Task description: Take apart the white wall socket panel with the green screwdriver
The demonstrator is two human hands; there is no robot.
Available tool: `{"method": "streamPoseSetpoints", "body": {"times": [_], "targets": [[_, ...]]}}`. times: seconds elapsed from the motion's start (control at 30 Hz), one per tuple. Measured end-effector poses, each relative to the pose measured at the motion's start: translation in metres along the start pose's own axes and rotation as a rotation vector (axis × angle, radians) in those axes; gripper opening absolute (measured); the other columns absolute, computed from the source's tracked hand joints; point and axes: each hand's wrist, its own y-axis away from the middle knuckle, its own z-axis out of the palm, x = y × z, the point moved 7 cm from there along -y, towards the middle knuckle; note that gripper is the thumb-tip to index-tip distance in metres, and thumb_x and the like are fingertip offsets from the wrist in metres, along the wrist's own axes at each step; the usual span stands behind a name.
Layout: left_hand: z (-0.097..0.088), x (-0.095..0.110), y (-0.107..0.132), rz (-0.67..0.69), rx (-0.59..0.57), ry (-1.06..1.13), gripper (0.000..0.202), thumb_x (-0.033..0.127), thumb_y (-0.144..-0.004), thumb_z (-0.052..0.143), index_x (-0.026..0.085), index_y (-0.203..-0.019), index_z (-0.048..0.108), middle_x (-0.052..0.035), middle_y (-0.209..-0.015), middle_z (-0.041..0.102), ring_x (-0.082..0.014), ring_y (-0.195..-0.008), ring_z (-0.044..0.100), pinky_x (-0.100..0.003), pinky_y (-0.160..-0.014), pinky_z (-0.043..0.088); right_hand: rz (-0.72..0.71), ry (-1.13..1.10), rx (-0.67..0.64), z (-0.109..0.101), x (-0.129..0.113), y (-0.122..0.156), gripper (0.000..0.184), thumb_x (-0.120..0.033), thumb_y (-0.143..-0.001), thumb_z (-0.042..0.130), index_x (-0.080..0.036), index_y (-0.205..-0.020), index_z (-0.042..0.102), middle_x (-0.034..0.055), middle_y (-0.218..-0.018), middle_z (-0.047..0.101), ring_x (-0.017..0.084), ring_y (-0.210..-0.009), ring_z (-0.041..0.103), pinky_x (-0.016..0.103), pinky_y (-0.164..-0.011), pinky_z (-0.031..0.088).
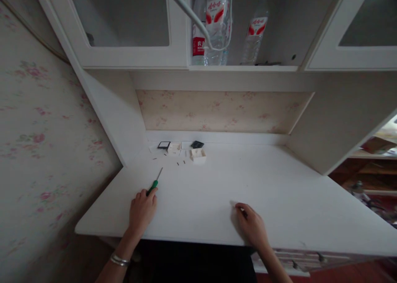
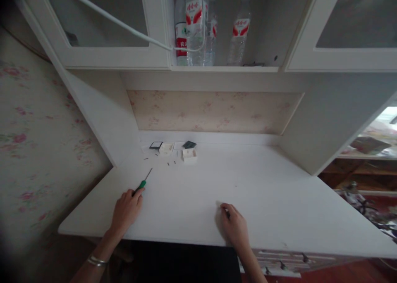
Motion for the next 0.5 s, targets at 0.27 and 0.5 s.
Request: {"method": "streamPoseSetpoints", "body": {"times": [0.27, 0.5], "targets": [[-0.0008, 0.0063, 0.0084, -0.004, 0.119, 0.029, 0.036, 0.028, -0.092, 0.048, 0.028, -0.126, 0.059, -0.0111, -0.108, 0.056, -0.0269, -0.09, 0.054, -0.036, -0.071, 0.041, -0.105, 0.036, 0.026, 0.0018, -0.001, 0.0048, 0.027, -0.035, -0.089, 0.04, -0.023, -0.098, 0.063, 0.0054, -0.099, 0.07, 0.022, -0.086, 0.066, 0.031, -0.076, 0.047], [-0.0091, 0.0046, 0.0063, 0.025, 0.237, 0.067, 0.035, 0.03, -0.09, 0.052, 0.021, -0.122, 0.061, -0.0137, -0.112, 0.056, -0.028, -0.092, 0.054, -0.037, -0.075, 0.043, -0.127, 0.053, 0.036, 0.001, -0.0039, 0.0052, 0.027, -0.034, -0.091, 0.039, -0.023, -0.096, 0.062, 0.006, -0.099, 0.069, 0.022, -0.084, 0.066, 0.031, -0.076, 0.047]]}}
